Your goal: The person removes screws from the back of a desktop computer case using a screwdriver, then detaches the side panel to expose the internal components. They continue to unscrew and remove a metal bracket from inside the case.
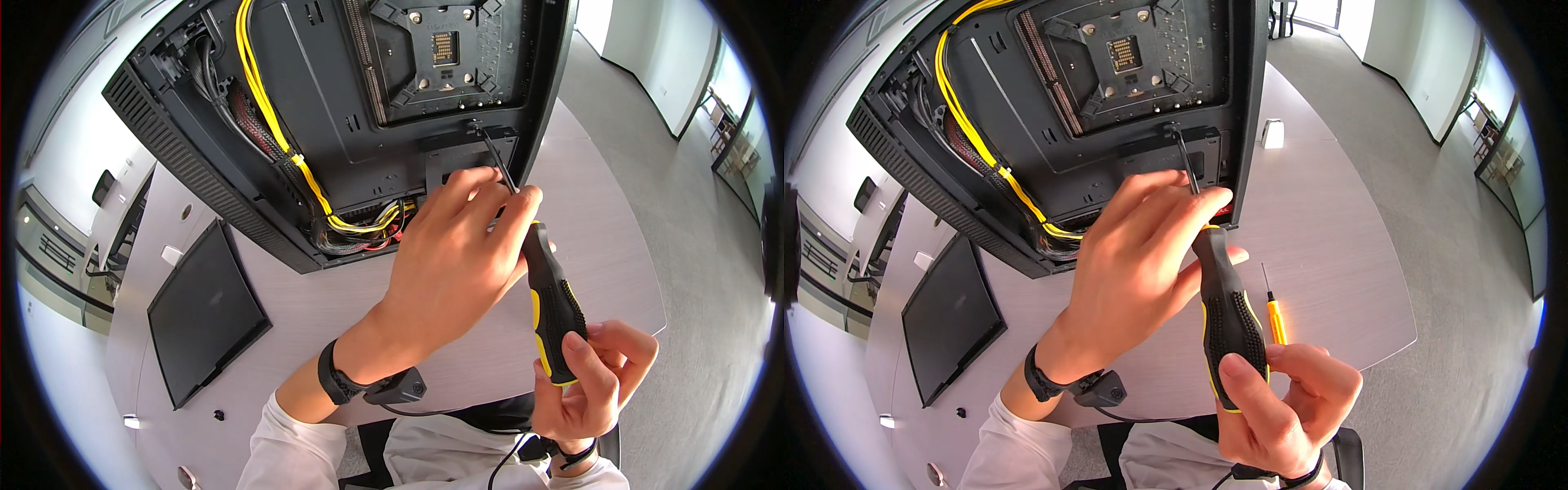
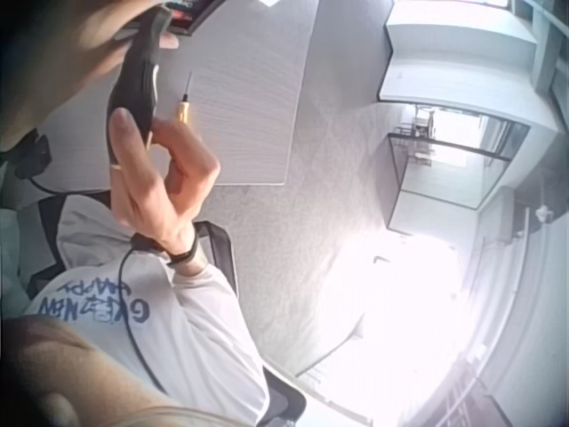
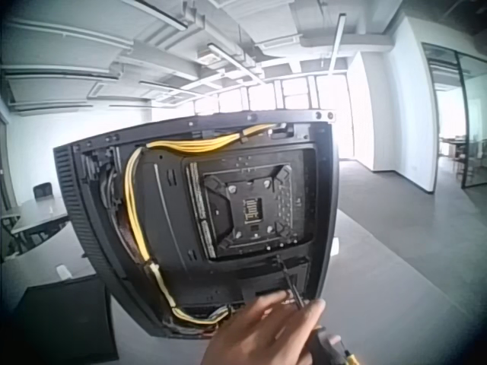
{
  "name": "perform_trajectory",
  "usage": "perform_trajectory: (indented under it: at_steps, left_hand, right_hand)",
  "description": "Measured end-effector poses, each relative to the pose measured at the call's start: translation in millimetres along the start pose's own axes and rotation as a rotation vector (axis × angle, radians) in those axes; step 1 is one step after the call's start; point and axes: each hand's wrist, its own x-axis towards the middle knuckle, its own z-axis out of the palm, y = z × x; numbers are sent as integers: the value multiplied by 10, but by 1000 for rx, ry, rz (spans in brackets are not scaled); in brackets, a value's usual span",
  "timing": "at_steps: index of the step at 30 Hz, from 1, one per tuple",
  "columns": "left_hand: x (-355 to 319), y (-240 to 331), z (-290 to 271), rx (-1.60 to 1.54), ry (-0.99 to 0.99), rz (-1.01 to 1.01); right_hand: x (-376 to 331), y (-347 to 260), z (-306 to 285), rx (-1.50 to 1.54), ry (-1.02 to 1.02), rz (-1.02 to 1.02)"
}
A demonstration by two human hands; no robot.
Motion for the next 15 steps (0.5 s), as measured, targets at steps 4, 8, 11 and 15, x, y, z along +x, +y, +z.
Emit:
perform_trajectory:
  at_steps: [4,8,11,15]
  left_hand:
    - [-8,14,-2,2,-16,26]
    - [-10,43,-20,-8,-38,40]
    - [24,74,-60,-37,-36,34]
    - [74,57,-224,-105,-20,-29]
  right_hand:
    - [-27,16,-11,-20,17,-24]
    - [-120,31,-61,-53,93,-12]
    - [-239,81,-209,-252,113,-34]
    - [-453,193,-362,-381,220,3]
